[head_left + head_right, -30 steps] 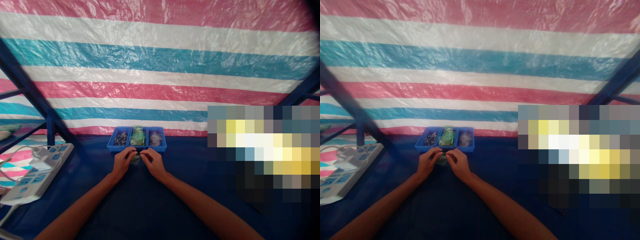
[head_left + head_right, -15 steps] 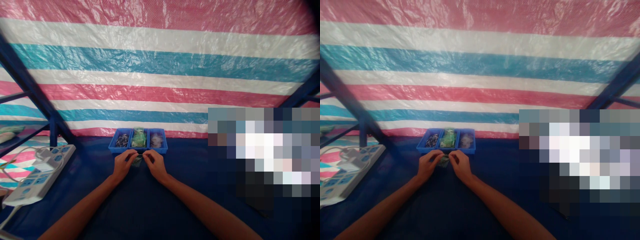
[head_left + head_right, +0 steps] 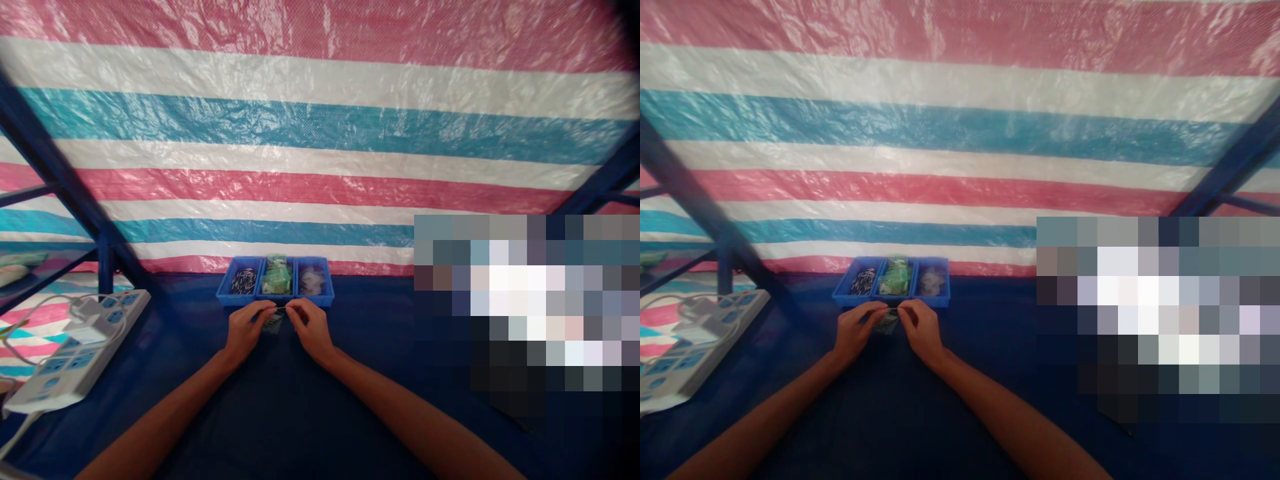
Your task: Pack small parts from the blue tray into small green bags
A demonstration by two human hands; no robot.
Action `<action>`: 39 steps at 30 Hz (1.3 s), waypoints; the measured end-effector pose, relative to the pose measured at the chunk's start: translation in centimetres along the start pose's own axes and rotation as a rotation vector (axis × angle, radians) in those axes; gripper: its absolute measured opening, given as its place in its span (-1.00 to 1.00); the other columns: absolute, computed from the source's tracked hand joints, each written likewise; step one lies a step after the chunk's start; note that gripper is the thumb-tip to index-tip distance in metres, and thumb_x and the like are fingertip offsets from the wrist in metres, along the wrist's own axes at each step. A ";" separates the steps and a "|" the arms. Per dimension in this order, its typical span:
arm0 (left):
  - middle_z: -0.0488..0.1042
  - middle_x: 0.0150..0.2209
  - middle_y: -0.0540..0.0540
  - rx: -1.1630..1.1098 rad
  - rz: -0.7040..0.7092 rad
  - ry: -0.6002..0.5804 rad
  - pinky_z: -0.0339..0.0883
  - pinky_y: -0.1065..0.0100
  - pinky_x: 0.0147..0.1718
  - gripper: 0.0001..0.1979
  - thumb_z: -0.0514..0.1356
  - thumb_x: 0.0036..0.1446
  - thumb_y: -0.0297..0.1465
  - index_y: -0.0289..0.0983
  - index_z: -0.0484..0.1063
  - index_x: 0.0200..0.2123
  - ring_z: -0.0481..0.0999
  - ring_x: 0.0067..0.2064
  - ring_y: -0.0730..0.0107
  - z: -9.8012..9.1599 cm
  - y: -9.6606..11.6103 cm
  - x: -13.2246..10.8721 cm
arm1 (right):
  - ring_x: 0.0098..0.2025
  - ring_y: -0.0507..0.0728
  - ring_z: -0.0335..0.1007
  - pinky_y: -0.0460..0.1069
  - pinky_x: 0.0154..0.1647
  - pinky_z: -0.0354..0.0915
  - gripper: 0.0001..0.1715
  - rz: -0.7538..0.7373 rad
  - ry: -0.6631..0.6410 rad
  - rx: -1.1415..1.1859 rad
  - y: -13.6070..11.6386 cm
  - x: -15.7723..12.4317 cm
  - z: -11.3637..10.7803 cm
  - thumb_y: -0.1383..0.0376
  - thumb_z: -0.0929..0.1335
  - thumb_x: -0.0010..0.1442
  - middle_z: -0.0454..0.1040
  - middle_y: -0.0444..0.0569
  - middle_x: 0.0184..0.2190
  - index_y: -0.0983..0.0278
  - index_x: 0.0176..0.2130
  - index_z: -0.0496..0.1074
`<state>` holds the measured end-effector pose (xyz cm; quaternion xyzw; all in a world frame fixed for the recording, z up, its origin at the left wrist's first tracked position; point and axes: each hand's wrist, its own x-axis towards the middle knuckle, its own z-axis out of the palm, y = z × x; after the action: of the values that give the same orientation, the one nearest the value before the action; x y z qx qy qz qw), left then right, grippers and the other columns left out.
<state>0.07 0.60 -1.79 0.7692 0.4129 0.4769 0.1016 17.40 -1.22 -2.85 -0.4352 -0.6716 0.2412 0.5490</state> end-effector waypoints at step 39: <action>0.54 -0.25 -0.13 -0.496 -0.348 -0.097 0.42 0.36 -0.38 -0.77 0.13 0.16 -0.24 -0.33 0.35 -0.30 0.54 -0.39 0.40 -0.2 1.3 0.6 | -0.34 0.07 0.38 -0.09 -0.38 0.25 -0.70 0.024 0.022 -0.002 0.3 0.0 0.1 0.24 0.18 0.28 0.46 -0.02 -0.34 0.28 -0.23 0.45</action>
<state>0.75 0.15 -0.61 0.6608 0.4039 0.5012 0.3860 17.40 -1.00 -3.15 -0.4463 -0.6605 0.2422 0.5531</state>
